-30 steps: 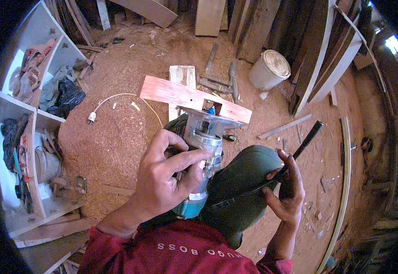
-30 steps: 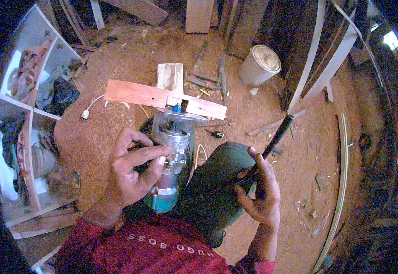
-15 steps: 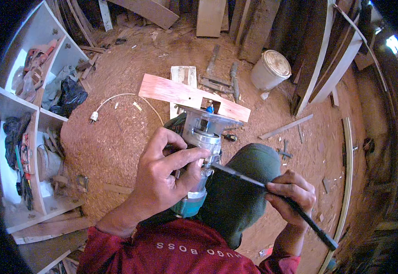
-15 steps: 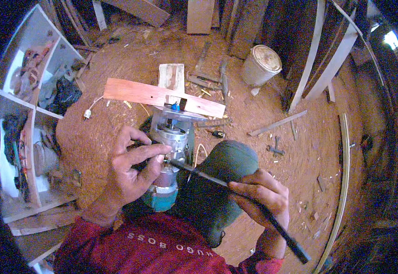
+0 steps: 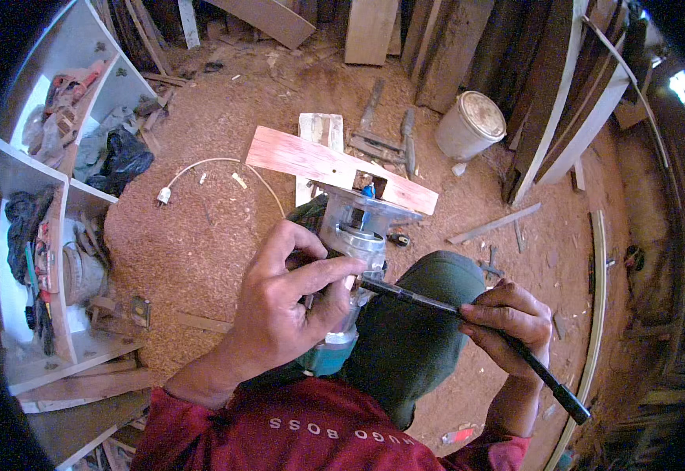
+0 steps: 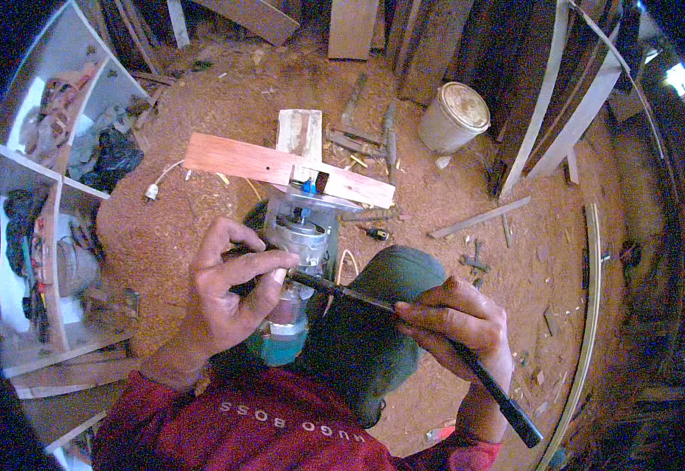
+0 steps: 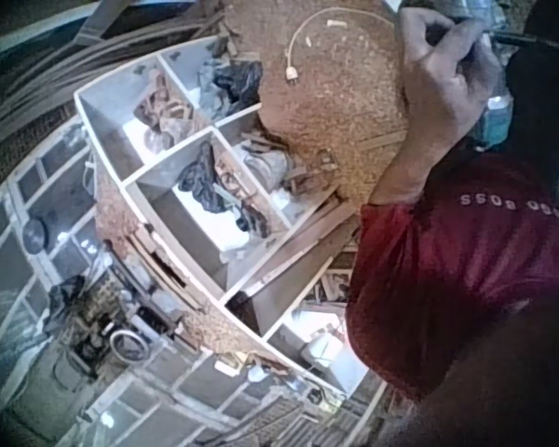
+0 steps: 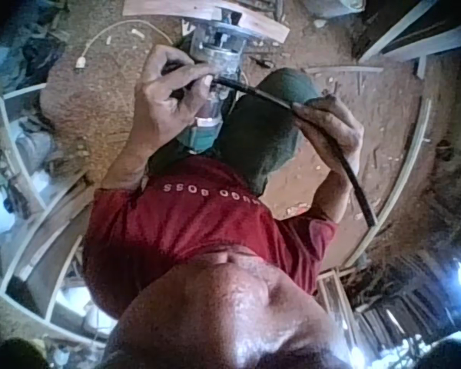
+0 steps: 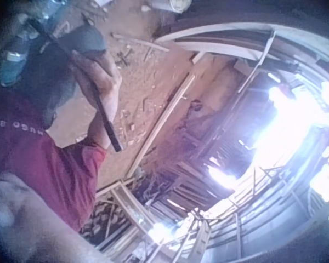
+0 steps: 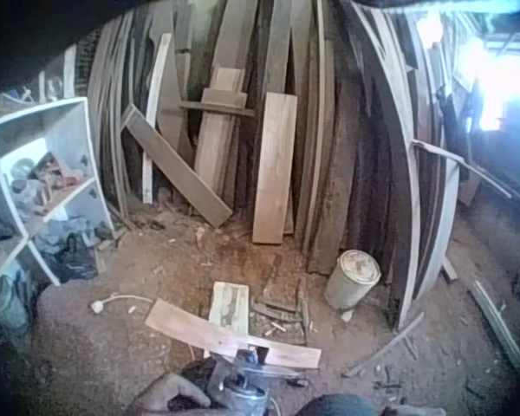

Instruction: The person sits on the floor and uses an Allen key to tighten a screw on a handheld router. They then use a hammer to tap the router's base plate to ensure it is seated correctly. Finally, they plug the router's power cord into a power strip.

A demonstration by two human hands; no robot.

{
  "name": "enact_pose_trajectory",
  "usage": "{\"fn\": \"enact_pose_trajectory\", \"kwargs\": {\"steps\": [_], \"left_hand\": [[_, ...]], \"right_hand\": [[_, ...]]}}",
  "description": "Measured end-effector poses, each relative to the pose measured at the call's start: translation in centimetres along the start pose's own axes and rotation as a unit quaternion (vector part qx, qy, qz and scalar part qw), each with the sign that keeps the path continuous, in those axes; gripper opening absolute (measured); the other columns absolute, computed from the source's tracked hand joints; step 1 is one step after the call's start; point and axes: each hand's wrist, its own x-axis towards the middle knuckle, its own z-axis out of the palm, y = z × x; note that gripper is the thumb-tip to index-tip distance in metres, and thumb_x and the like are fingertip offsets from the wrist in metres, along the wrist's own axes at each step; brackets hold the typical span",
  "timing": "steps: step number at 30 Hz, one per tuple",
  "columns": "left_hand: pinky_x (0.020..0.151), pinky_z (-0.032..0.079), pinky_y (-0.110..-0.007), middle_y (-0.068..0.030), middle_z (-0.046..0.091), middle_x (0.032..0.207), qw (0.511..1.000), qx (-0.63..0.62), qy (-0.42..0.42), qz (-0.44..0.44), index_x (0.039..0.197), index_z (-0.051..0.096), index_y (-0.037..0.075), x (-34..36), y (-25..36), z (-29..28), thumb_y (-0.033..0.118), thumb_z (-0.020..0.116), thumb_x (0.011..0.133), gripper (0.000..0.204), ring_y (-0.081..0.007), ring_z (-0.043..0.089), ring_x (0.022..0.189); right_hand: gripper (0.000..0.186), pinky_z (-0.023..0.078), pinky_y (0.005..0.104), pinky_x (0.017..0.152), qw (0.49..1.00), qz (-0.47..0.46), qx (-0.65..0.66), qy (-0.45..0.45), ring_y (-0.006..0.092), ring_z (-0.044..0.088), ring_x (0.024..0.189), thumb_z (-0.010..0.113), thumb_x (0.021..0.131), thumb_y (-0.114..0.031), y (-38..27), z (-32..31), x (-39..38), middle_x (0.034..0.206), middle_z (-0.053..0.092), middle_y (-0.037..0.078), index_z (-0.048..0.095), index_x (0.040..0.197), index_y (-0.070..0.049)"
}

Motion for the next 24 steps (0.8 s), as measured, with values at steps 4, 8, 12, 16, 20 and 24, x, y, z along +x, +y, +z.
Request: {"fn": "enact_pose_trajectory", "kwargs": {"steps": [4, 8, 12, 16, 20, 24], "left_hand": [[0.066, 0.051, -0.033, -0.0093, 0.052, 0.088, 1.000, -0.012, -0.003, -0.009, 0.103, 0.075, 0.010, 0.0, 0.1, -0.1, 0.008, 0.072, 0.076, 0.027, -0.0226, 0.057, 0.077], [0.066, 0.050, -0.033, -0.0097, 0.052, 0.089, 1.000, -0.001, -0.007, 0.008, 0.103, 0.074, 0.010, 0.1, 0.1, -0.2, 0.009, 0.072, 0.077, 0.026, -0.0229, 0.057, 0.077], [0.066, 0.050, -0.034, -0.0100, 0.052, 0.088, 1.000, -0.005, -0.005, 0.000, 0.103, 0.074, 0.009, 0.1, 0.2, 0.0, 0.008, 0.072, 0.077, 0.026, -0.0233, 0.057, 0.077], [0.067, 0.049, -0.034, -0.0103, 0.053, 0.088, 1.000, -0.002, -0.002, -0.008, 0.101, 0.075, 0.009, 0.1, 0.3, 0.3, 0.010, 0.071, 0.079, 0.023, -0.0237, 0.057, 0.079], [0.070, 0.049, -0.034, -0.0106, 0.054, 0.088, 1.000, -0.006, -0.002, -0.028, 0.099, 0.076, 0.009, 0.0, 0.9, 0.3, 0.012, 0.070, 0.081, 0.019, -0.0240, 0.057, 0.083], [0.065, 0.050, -0.034, -0.0100, 0.052, 0.087, 1.000, 0.009, 0.004, 0.019, 0.102, 0.074, 0.008, 0.3, 0.0, 0.4, 0.010, 0.072, 0.078, 0.023, -0.0233, 0.057, 0.076]], "right_hand": [[0.023, 0.052, 0.0316, 0.064, 0.999, -0.017, -0.029, 0.006, 0.0225, 0.066, 0.070, 0.086, 0.062, -0.006, -0.3, -0.4, 0.4, 0.078, 0.068, 0.012, 0.074, 0.081, -0.001], [0.044, 0.055, 0.0324, 0.070, 0.992, 0.047, -0.049, 0.105, 0.0234, 0.071, 0.076, 0.086, 0.067, -0.006, -0.6, 0.3, -0.4, 0.083, 0.071, 0.012, 0.065, 0.105, -0.003], [0.096, 0.056, 0.0293, 0.069, 0.954, 0.248, 0.007, 0.167, 0.0225, 0.071, 0.080, 0.084, 0.070, 0.002, -1.1, 1.9, -2.2, 0.089, 0.073, 0.017, 0.027, 0.146, -0.006], [0.122, 0.058, 0.0313, 0.066, 0.909, 0.315, 0.007, 0.272, 0.0266, 0.073, 0.081, 0.086, 0.069, -0.001, -3.8, 3.4, -1.4, 0.095, 0.072, 0.019, -0.002, 0.153, -0.007], [0.094, 0.058, 0.0298, 0.066, 0.926, 0.213, -0.079, 0.301, 0.0222, 0.072, 0.075, 0.084, 0.073, -0.003, -3.1, 4.2, -2.2, 0.094, 0.073, 0.015, 0.027, 0.147, -0.003], [0.038, 0.058, 0.0301, 0.063, 0.958, 0.250, -0.101, 0.096, 0.0199, 0.072, 0.078, 0.069, 0.080, 0.008, -3.6, 0.2, -2.7, 0.099, 0.072, 0.014, 0.064, 0.117, 0.004]]}}
